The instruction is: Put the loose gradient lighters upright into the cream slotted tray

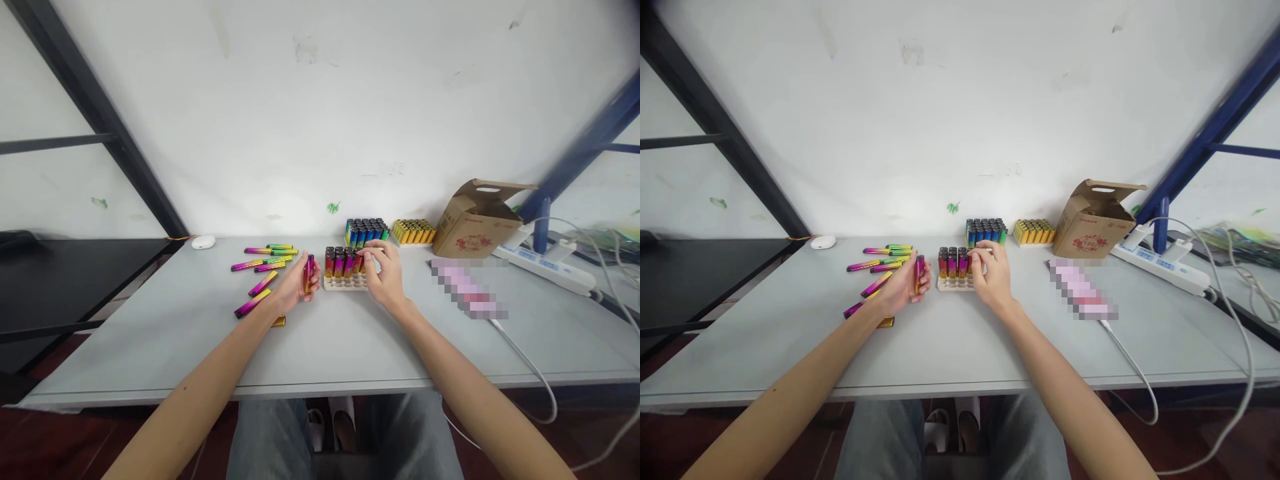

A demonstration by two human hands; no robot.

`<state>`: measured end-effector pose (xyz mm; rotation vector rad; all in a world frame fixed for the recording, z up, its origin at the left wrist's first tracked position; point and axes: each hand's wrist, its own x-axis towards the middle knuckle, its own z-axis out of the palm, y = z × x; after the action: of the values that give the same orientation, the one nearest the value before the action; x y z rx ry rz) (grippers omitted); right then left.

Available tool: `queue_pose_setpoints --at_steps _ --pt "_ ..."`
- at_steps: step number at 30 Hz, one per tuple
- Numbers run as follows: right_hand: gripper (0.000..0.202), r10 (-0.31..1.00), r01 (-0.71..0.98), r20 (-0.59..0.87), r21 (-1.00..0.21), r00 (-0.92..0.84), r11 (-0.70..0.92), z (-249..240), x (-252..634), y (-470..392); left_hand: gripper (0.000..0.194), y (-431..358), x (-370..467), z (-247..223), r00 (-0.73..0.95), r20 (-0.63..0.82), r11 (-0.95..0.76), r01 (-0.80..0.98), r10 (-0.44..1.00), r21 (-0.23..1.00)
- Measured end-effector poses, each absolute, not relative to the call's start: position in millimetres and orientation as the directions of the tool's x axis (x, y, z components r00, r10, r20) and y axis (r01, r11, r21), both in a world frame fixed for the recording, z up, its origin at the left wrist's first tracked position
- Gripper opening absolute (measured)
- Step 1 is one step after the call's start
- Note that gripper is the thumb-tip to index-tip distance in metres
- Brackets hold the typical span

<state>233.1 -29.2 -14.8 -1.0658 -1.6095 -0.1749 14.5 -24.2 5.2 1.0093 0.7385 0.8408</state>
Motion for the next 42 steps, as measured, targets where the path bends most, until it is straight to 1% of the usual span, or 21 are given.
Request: queue_pose_setpoints --at_steps 4,6,10,14,22,26,31,35,42 --pt "0.027 0.542 0.703 0.839 -0.42 0.059 0.574 -15 233 -29 0.048 -23 14 6 0.34 -0.088 0.19 -0.281 0.936 0.941" --pt "0.027 0.541 0.702 0.839 -0.423 0.064 0.573 -15 233 -29 0.048 -20 12 7 0.306 -0.078 0.174 -0.3 0.949 0.938" --pt "0.027 0.544 0.697 0.836 -0.429 0.066 0.575 -14 233 -29 0.051 -15 7 5 0.334 -0.111 0.231 -0.346 0.936 0.909" --pt "0.028 0.552 0.686 0.832 -0.439 0.066 0.58 -14 233 -30 0.053 -12 3 3 0.356 -0.139 0.264 -0.331 0.924 0.906" --pt "0.03 0.559 0.689 0.826 -0.442 0.063 0.574 -14 233 -30 0.045 -15 8 5 0.34 -0.104 0.198 -0.254 0.935 0.947" --pt "0.03 0.56 0.692 0.826 -0.437 0.057 0.575 -14 232 -31 0.038 -16 9 6 0.303 -0.084 0.162 -0.244 0.949 0.956" --pt "0.03 0.568 0.684 0.821 -0.447 0.056 0.577 -15 233 -30 0.032 -15 9 8 0.276 -0.086 0.159 -0.255 0.957 0.954" --pt "0.029 0.565 0.677 0.822 -0.454 0.069 0.579 -15 233 -30 0.031 -15 11 9 0.222 -0.083 0.141 -0.258 0.971 0.956" --pt "0.028 0.565 0.668 0.822 -0.458 0.068 0.586 -14 232 -30 0.035 -21 14 11 0.25 -0.066 0.138 -0.285 0.966 0.949"
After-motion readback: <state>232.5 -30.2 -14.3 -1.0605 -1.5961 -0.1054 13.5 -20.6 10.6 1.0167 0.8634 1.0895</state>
